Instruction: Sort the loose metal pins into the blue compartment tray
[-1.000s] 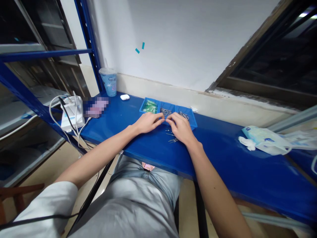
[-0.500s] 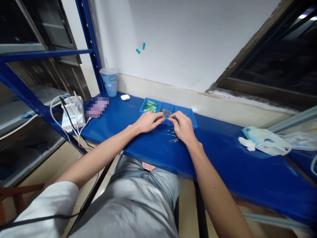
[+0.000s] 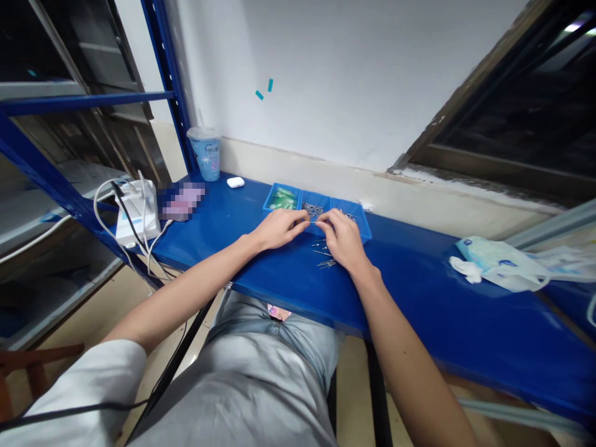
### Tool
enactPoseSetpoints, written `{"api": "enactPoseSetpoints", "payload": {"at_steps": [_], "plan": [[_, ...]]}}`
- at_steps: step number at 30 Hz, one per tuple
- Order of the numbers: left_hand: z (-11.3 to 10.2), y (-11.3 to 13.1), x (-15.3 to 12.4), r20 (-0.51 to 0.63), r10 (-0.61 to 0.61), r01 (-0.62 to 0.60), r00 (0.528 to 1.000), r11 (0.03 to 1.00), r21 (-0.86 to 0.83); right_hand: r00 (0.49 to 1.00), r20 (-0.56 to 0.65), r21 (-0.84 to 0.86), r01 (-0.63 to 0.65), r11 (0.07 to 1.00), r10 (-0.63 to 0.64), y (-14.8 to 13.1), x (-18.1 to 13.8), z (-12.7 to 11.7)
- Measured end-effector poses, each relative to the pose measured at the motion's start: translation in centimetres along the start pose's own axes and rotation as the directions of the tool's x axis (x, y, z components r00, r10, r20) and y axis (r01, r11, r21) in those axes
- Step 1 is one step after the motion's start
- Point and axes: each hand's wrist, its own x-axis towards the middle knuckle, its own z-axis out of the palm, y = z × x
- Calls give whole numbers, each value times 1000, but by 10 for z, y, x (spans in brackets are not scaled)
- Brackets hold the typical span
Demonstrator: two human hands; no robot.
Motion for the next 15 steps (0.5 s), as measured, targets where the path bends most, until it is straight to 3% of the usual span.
{"api": "enactPoseSetpoints", "payload": {"at_steps": [5, 15], "plan": [[2, 0, 0, -17, 61, -62, 998, 998, -18, 999, 31, -6, -22, 1000, 22, -1, 0, 1], [1, -2, 1, -49, 59, -57, 997, 998, 29, 999, 36, -22, -17, 1000, 18, -2, 0, -1]]}}
